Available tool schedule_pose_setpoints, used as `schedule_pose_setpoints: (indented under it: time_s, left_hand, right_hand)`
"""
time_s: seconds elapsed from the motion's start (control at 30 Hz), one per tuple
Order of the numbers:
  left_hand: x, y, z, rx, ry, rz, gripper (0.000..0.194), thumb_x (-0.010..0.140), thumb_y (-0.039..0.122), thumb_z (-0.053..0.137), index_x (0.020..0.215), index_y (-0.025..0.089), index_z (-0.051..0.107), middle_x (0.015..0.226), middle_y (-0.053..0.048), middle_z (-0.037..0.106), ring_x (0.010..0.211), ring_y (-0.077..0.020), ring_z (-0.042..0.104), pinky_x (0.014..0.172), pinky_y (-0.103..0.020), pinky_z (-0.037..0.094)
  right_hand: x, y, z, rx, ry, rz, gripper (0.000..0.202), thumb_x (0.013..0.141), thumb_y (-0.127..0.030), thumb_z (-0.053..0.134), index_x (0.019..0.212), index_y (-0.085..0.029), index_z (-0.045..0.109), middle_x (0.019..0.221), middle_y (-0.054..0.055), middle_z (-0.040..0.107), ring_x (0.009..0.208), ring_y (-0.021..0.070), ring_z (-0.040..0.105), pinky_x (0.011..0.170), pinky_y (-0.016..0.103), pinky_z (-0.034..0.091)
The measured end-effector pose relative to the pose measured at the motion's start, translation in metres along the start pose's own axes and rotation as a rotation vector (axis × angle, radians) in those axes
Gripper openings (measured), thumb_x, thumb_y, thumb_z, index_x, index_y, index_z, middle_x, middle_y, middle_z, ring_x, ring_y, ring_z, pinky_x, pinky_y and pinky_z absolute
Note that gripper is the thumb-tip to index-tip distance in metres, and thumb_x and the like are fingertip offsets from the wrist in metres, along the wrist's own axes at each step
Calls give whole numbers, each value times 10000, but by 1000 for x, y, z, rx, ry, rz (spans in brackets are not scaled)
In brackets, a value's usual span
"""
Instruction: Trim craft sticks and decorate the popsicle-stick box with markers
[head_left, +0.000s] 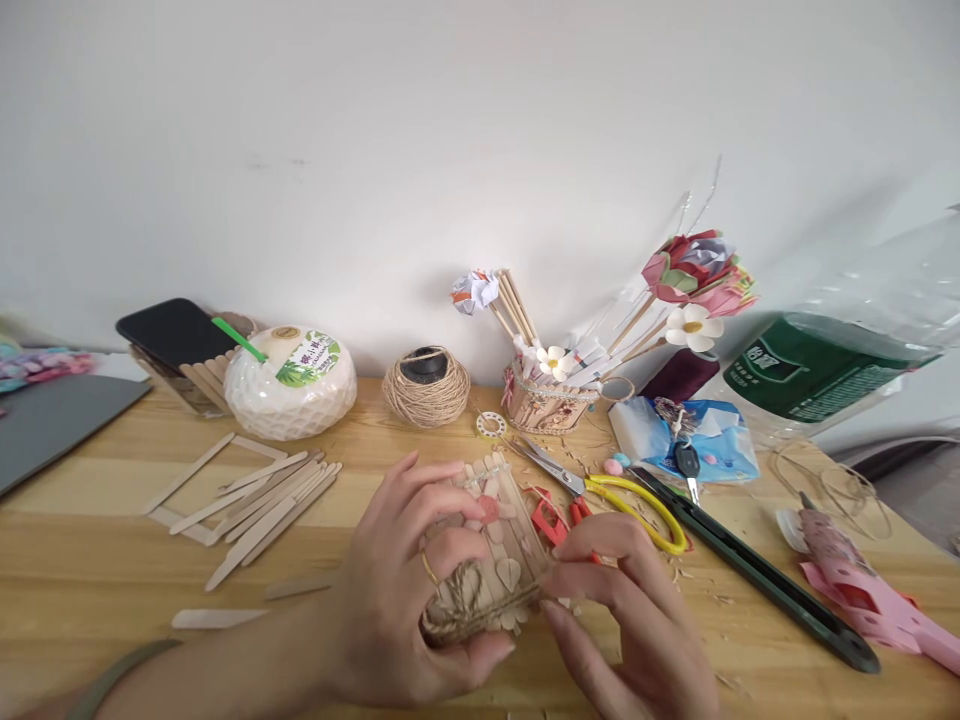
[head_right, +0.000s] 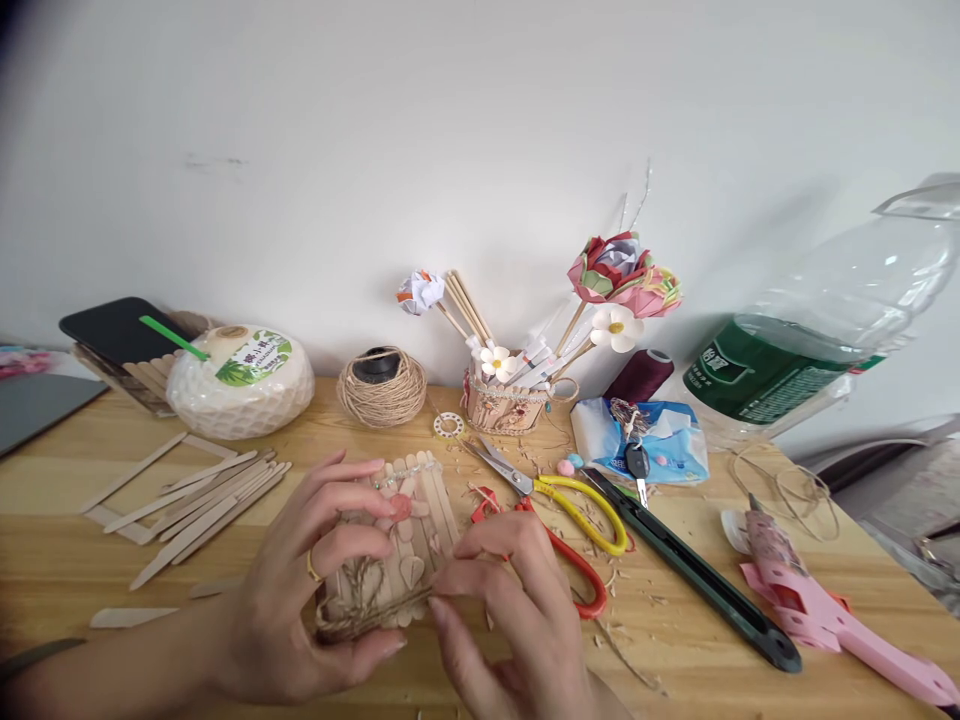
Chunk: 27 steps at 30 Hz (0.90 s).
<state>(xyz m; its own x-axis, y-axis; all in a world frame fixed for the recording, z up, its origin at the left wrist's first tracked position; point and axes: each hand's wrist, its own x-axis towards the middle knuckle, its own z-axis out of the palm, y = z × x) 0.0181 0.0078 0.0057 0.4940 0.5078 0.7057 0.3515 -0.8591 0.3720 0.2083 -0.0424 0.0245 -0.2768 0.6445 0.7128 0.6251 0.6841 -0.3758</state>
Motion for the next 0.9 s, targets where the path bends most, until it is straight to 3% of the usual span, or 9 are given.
schedule_pose_setpoints:
  time_s: [0.37, 0.67, 0.9]
  left_hand:
    - [-2, 3, 2, 0, 25, -3, 355, 570, 217, 670, 890, 203, 517, 979, -72, 596, 1070, -321, 484, 964, -576, 320]
    - [-2, 3, 1, 7, 21, 3, 336, 590, 231, 665, 888, 201, 515, 976, -75, 594, 1074, -323, 483, 956, -584, 327]
    - [-2, 3, 2, 17, 23, 1, 337, 596, 247, 665, 893, 205, 510, 973, -73, 589, 1075, -323, 482, 955, -578, 325]
  right_hand:
    - [-1, -6, 2, -49, -79, -25, 193, 707, -33, 550, 838, -158, 616, 822, 59, 540, 745, 165, 532, 644, 285, 485]
    - [-1, -4, 1, -4, -49, 4, 166, 697, -10, 526, 746, -149, 600, 803, 53, 527, 749, 155, 516, 640, 268, 473]
    - [0, -2, 4, -61, -19, 3, 199, 703, -9, 520, 830, -135, 606, 808, 60, 541, 754, 163, 521, 636, 280, 476]
